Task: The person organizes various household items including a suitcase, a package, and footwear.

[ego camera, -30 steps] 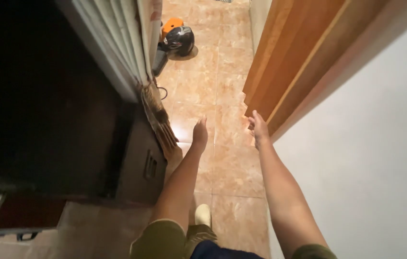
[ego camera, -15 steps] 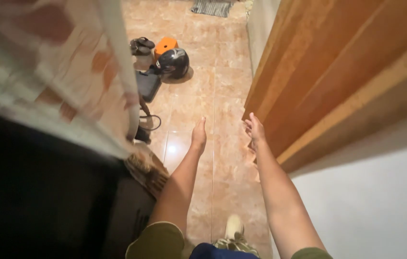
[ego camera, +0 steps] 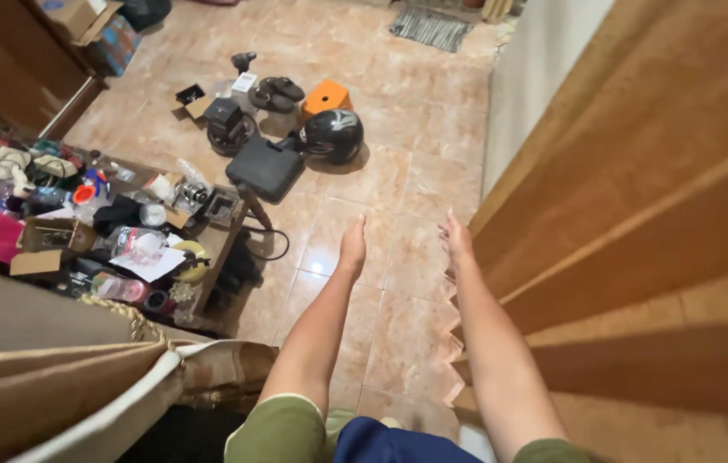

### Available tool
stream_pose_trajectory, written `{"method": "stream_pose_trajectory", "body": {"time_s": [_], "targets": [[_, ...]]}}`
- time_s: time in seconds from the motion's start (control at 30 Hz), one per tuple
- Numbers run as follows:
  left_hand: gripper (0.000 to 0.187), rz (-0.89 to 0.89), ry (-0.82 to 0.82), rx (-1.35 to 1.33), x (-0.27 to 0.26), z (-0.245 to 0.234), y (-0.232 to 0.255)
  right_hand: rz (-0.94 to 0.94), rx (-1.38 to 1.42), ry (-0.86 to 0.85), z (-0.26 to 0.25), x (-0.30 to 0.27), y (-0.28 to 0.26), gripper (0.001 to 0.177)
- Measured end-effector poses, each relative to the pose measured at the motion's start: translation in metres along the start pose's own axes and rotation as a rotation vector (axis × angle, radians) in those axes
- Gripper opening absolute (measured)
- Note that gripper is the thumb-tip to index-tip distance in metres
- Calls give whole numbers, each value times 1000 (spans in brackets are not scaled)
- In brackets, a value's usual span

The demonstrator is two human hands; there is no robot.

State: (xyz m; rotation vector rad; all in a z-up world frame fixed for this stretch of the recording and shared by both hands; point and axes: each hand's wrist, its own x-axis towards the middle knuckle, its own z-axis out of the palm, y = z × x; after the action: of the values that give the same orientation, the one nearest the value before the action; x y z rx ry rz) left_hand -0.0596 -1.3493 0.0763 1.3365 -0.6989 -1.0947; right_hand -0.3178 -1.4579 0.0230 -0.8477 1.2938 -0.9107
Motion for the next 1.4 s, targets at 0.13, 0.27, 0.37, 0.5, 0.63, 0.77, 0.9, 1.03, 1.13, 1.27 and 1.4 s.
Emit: {"method": "stream_pose_trajectory", "body": {"time_s": [0.13,0.27,0.37,0.5,0.63,0.77,0.9,1.03,1.13,1.27,1.4], "targets": [[63,26,34,27,64,7,5,41,-36,17,35,18,-66,87],[63,-4,53,101,132,14,15,3,-13,-28,53,89,-89,89],[63,-11,33,120,203,25,6,11,24,-21,65,156,-93,89],[61,-10,-16,76,283,37,10,29,52,-24,87,221,-120,87],[60,16,-45,27,346,55,15,33,-4,-27,103,268,-154,86],[58,1,-21,6,406,78,22,21,-23,-16,109,322,-190,85],[58,5,29,53,471,102,33,63,-57,-17,111,391,-223,85],[59,17,73,40,527,131,36,14,-64,-114,107,481,-235,87],[61,3,105,91,573,149,52,77,-111,-121,120,530,-260,87],[62,-66,156,66,617,169,55,64,-154,-150,131,604,-268,90],[61,-92,224,-62,668,175,56,99,-160,-195,154,659,-291,90]]}}
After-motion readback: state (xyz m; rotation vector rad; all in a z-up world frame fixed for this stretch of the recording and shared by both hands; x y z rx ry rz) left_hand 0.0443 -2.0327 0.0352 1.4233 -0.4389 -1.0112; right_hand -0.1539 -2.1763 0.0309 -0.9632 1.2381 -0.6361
